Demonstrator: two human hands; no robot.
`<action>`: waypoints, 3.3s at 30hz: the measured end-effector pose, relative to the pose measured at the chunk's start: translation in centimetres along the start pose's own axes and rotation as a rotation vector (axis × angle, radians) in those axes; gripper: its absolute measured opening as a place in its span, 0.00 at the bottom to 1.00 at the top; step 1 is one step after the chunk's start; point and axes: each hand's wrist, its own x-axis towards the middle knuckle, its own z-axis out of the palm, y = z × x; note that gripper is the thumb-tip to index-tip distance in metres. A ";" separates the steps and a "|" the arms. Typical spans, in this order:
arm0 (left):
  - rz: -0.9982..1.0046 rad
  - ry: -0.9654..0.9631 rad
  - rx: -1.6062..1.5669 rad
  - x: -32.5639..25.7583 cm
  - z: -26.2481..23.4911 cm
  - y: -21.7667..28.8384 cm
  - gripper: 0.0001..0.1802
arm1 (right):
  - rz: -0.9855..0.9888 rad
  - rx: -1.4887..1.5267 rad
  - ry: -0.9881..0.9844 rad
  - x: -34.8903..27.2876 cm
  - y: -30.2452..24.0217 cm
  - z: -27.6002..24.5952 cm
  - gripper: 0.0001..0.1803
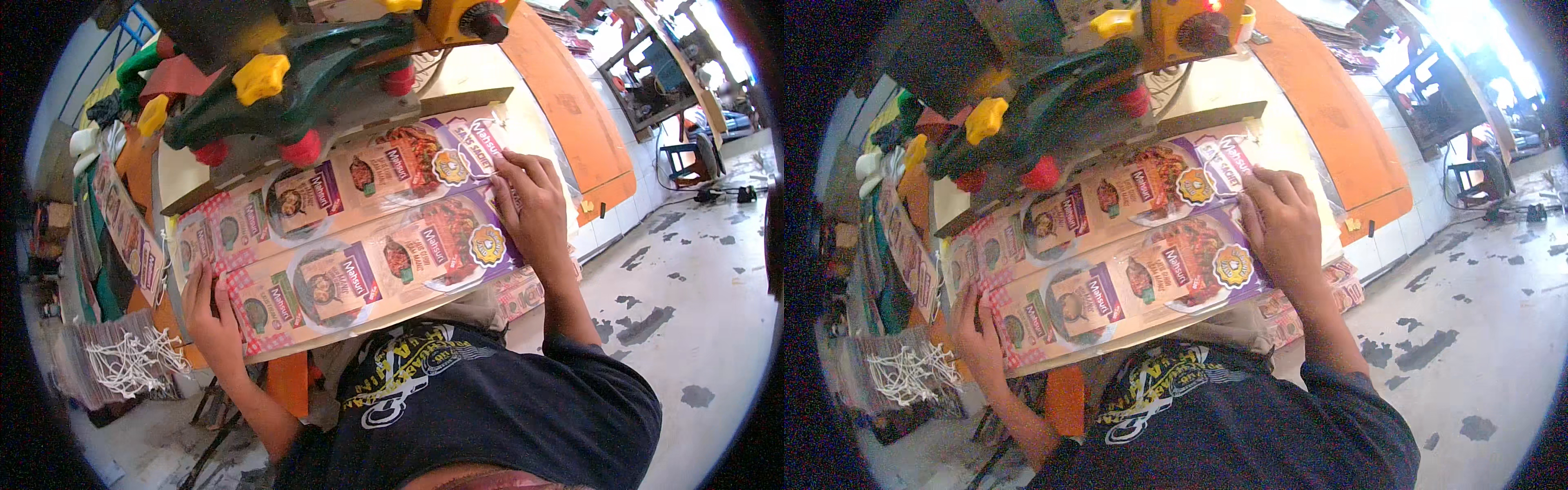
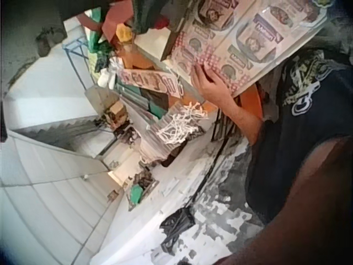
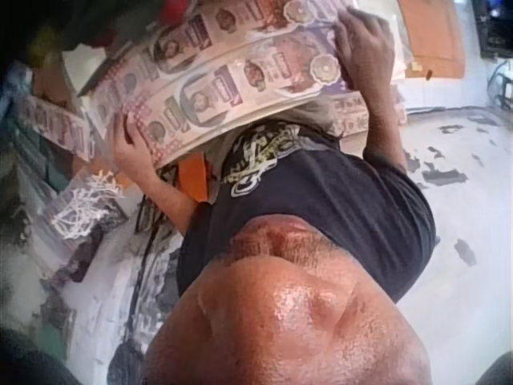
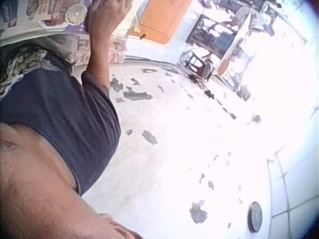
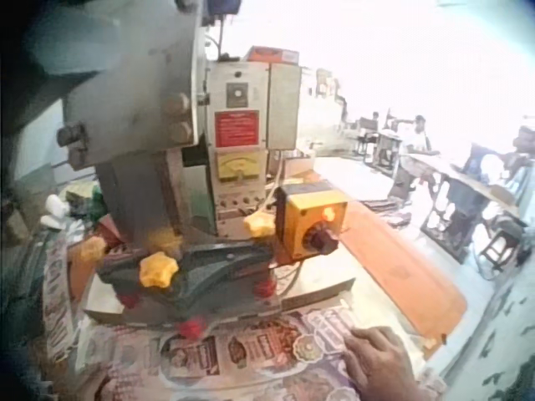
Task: The person picks up and turns over a long strip of printed plastic packaging labels, smoothing them out on a table and checking the alignment.
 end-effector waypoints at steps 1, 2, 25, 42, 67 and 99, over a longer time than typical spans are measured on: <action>0.000 0.002 0.000 0.0 0.1 -0.1 0.19 | 0.002 -0.004 0.000 0.0 0.0 0.0 0.12; 0.010 -0.005 0.011 -0.1 -0.1 0.0 0.19 | 0.001 -0.001 -0.001 0.0 0.0 0.0 0.12; 0.044 -0.007 0.039 0.1 -0.4 0.3 0.19 | 0.017 -0.004 0.002 0.0 -0.2 0.0 0.12; 0.001 -0.038 0.042 0.5 -0.9 0.9 0.20 | 0.010 0.010 -0.001 -0.1 -0.1 -0.1 0.12; 0.067 0.019 0.065 1.1 -0.5 0.8 0.16 | -0.844 1.800 -0.370 2.2 -10.2 -9.8 0.34; -0.263 -0.136 -0.037 6.1 -2.5 -4.7 0.27 | 0.324 0.267 -0.226 4.2 5.8 -0.5 0.17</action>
